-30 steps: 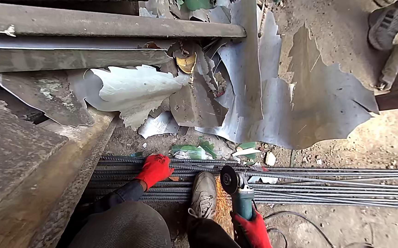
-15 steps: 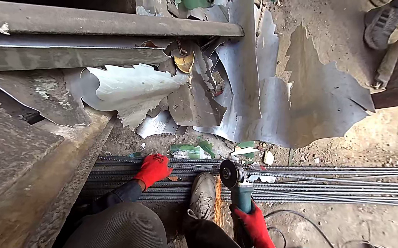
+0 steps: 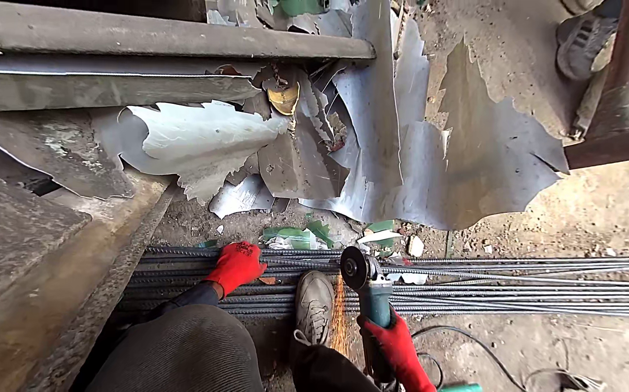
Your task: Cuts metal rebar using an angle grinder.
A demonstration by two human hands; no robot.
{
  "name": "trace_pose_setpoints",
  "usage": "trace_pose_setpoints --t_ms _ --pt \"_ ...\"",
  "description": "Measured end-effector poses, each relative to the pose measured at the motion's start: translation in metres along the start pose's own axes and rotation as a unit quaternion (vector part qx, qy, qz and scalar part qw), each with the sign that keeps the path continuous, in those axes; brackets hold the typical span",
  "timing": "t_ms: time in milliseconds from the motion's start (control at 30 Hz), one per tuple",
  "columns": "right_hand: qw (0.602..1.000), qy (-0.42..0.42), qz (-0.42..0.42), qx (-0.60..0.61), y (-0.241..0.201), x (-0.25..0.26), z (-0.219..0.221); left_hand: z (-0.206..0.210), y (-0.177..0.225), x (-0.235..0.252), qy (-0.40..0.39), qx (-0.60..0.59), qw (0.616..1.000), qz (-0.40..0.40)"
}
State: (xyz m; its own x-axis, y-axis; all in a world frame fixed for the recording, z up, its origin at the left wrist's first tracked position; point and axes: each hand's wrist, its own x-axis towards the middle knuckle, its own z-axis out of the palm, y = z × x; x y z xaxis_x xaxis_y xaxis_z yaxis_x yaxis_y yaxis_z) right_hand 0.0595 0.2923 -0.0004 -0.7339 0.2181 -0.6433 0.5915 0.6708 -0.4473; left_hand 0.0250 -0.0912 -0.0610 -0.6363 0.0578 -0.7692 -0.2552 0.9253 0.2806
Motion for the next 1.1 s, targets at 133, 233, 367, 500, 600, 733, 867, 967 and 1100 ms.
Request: trace_pose_setpoints --t_ms 133,233,367,500,600,733,867,967,1100 --pt "1.0 0.0 0.018 -0.019 0.011 -0.015 -0.004 0.003 0.003 -0.002 0.004 -0.005 1.0 0.003" --pt "1.0 0.007 0.017 -0.013 0.014 -0.015 -0.001 -0.002 0.005 -0.003 -0.007 -0.002 1.0 -0.004" --pt "1.0 0.012 0.001 0.003 -0.003 0.001 0.004 -0.002 0.003 -0.002 -0.009 -0.001 1.0 -0.001" --pt "1.0 0.012 0.0 0.008 -0.01 -0.003 0.002 -0.006 0.001 -0.004 0.0 -0.002 1.0 0.001" --pt "1.0 0.002 0.011 -0.011 0.008 -0.016 -0.002 -0.003 0.002 -0.004 -0.003 -0.002 1.0 0.0" --pt "1.0 0.012 0.015 -0.015 0.012 -0.017 0.003 -0.001 0.001 -0.003 -0.008 0.001 1.0 0.0" --pt "1.0 0.015 0.018 0.008 0.002 -0.013 0.004 -0.001 0.002 -0.006 0.001 -0.001 1.0 0.002" --pt "1.0 0.011 0.013 -0.003 0.004 -0.019 0.003 -0.001 0.001 -0.006 0.025 -0.007 1.0 0.001" --pt "1.0 0.018 0.015 -0.01 0.009 -0.017 0.005 0.0 0.002 -0.006 0.017 0.003 1.0 -0.001"
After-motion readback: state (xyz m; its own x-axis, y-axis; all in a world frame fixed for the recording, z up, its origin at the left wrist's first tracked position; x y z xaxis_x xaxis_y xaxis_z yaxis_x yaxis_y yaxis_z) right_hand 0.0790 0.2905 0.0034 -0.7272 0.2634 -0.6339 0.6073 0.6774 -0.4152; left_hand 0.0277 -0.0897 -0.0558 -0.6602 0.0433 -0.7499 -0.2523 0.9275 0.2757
